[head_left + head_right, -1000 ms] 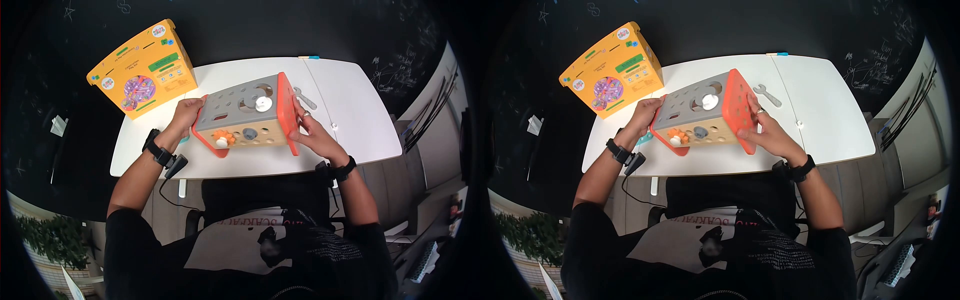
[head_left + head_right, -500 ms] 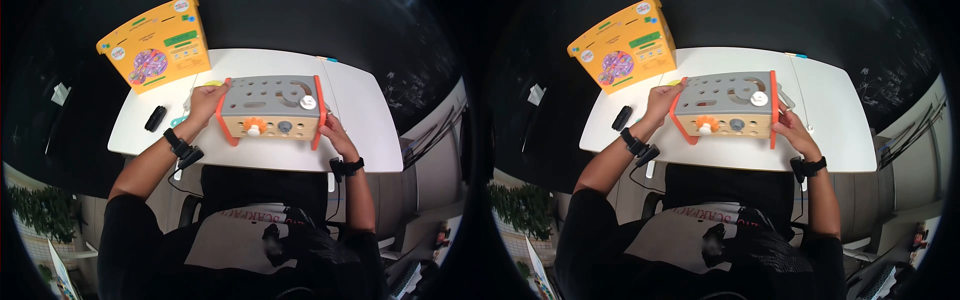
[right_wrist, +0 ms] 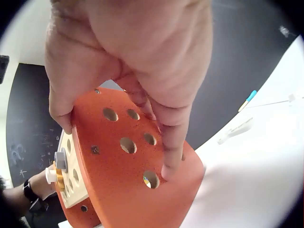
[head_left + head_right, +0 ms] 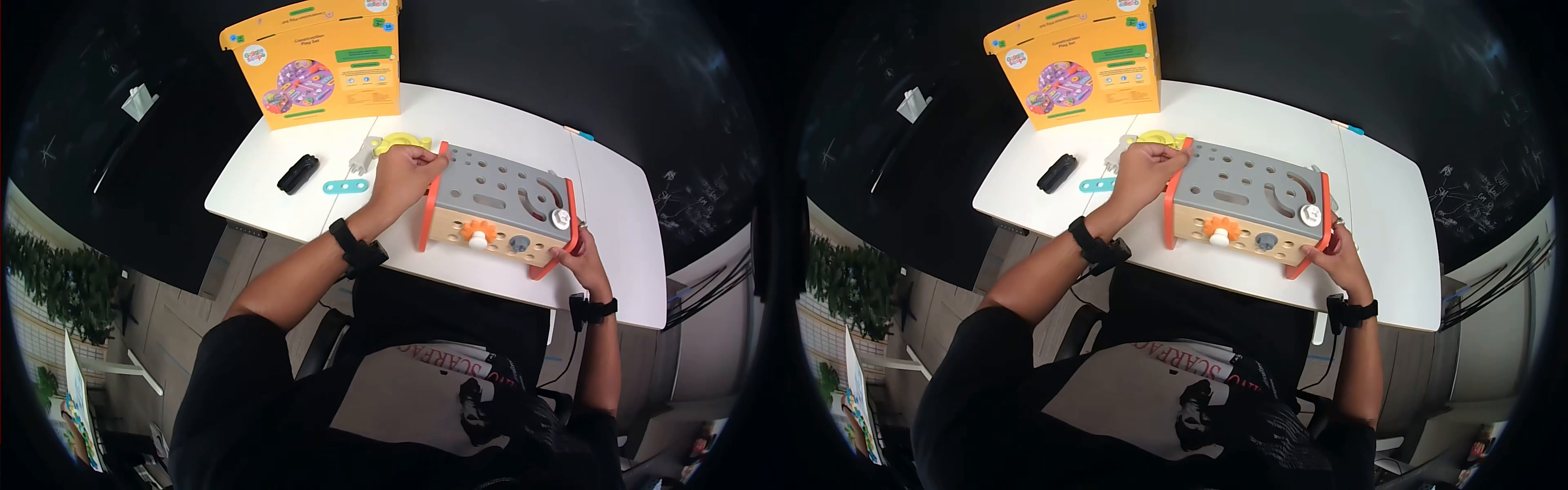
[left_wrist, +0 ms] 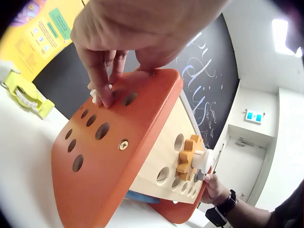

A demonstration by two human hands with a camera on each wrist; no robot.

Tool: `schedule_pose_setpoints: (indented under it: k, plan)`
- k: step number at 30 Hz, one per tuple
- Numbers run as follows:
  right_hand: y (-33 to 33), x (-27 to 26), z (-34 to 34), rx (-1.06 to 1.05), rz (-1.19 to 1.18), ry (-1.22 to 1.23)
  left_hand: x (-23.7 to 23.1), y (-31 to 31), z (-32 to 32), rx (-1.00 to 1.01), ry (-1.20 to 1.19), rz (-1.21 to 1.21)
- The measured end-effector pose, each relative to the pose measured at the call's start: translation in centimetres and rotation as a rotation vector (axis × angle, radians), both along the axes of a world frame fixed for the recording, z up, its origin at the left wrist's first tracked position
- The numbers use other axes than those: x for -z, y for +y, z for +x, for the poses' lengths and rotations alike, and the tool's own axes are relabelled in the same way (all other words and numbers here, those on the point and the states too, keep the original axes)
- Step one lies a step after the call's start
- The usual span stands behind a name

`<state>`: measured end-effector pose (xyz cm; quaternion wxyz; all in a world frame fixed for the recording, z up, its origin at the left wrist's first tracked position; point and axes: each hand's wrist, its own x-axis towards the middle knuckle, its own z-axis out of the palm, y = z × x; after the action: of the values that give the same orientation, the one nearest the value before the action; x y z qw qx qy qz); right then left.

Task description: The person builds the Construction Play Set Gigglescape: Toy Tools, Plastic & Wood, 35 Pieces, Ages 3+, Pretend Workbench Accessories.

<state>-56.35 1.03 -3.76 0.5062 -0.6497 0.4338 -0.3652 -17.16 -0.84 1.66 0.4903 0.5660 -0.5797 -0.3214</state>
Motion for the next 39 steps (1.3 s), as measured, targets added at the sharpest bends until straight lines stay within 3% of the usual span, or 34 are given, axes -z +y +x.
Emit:
schedule_pose_setpoints:
  k: [6,8,10,12,14,16,18,22,27,28,30,31,33,34,36,39]
  plan:
    - [0.3,-0.1,0.3,0.014,0.028,-0.072,0.0,-2.6,4.0,0.118,0.264,0.274]
    - [0.6,0.2,0.5,0.013,0.006,0.044,0.5,-4.9,7.3,0.082,-0.211,-0.047]
    - [0.3,1.0,0.4,-0.007,-0.077,0.056,0.2,-6.5,9.9,-0.103,-0.911,-0.267]
    - [0.3,1.1,0.4,-0.021,-0.014,0.13,0.4,-7.5,11.0,-0.15,-0.984,-0.22]
    - [-0.1,2.1,0.3,-0.005,-0.08,0.148,1.0,-8.6,11.5,-0.082,-1.016,0.039]
    - [-0.3,3.2,0.2,0.055,0.11,0.201,2.2,-10.1,11.8,-0.081,-0.994,0.057]
    - [0.2,3.7,1.0,0.114,0.054,0.17,2.8,-11.4,12.0,-0.068,-1.114,0.188]
    - [0.7,3.8,1.2,0.137,0.104,0.222,3.8,-13.1,12.5,-0.069,-1.141,0.196]
    - [1.0,3.1,1.7,0.154,0.036,0.319,2.2,-14.5,13.8,-0.148,-0.88,0.055]
    - [1.1,3.0,1.8,0.165,0.039,0.313,1.1,-14.6,13.7,-0.14,-0.588,0.177]
    - [1.2,2.9,2.0,0.189,0.02,0.343,-1.4,-13.7,12.4,0.114,-0.16,0.097]
    - [1.2,2.9,2.0,0.193,0.024,0.34,-2.5,-13.1,11.2,0.119,-0.163,0.099]
    - [1.2,2.8,2.1,0.2,0.022,0.368,-4.9,-10.6,7.1,0.327,0.151,-0.021]
    - [1.2,2.8,2.2,0.2,0.026,0.368,-5.6,-9.3,5.6,0.327,0.152,-0.018]
    - [1.3,2.8,2.4,0.209,-0.016,0.402,-6.0,-7.3,3.4,0.524,0.264,-0.097]
    - [1.4,2.9,2.6,0.218,-0.028,0.396,-4.2,-7.3,2.8,0.53,0.077,-0.197]
